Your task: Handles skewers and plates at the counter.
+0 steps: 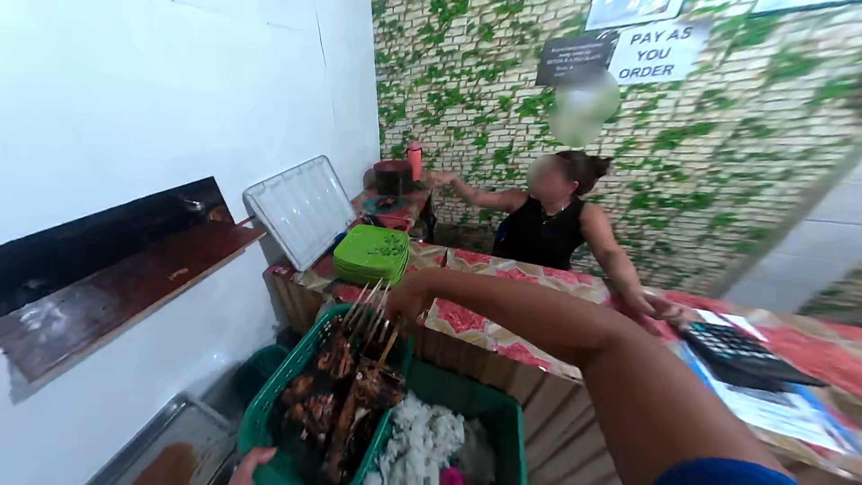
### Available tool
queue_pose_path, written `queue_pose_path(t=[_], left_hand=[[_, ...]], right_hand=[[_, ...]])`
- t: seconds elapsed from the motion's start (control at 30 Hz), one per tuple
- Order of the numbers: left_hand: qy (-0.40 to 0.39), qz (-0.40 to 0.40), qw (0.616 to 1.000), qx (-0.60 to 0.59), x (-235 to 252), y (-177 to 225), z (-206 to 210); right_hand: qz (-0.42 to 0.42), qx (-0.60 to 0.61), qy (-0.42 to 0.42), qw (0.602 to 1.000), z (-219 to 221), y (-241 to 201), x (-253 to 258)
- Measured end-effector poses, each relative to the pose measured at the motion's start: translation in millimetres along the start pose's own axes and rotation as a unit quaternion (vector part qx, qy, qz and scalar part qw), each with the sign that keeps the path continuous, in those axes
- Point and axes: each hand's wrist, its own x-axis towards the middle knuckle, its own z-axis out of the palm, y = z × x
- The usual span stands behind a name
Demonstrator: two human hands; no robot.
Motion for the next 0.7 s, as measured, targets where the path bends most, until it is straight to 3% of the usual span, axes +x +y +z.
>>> queue_pose_path(t=[0.17,0.23,0.4,0.5,0.63,0.7], left_hand=[[0.008,-0.032,0.999,-0.004,8.5,-10.2,23.5],[0.001,-0.048,0.999,0.007,12.6,-11.5,32.3],[-0.025,-0.048,0.998,0.011,20.5,-16.8,43.3],[-0.03,-0.058,0.998,0.013,22.4,-22.6,45.1],[-0.026,-0.066,0.997,0.01,23.8,-28.5,43.9],[-0.019,-0.064,0.998,0.01,23.9,-30.7,40.0]], right_hand=[[0.036,0.047,-0.028,0.998,13.6,14.0,-16.2],[0.009,0.059,-0.006,0.998,24.4,31.7,-15.6],[0.034,0.033,0.009,0.999,25.3,47.0,-35.2],[0.087,0.07,0.003,0.994,15.5,40.1,-57.0],[0.119,0.133,0.079,0.981,25.3,68.6,-92.8],[0.169,0.206,0.128,0.955,36.9,80.4,-117.2]])
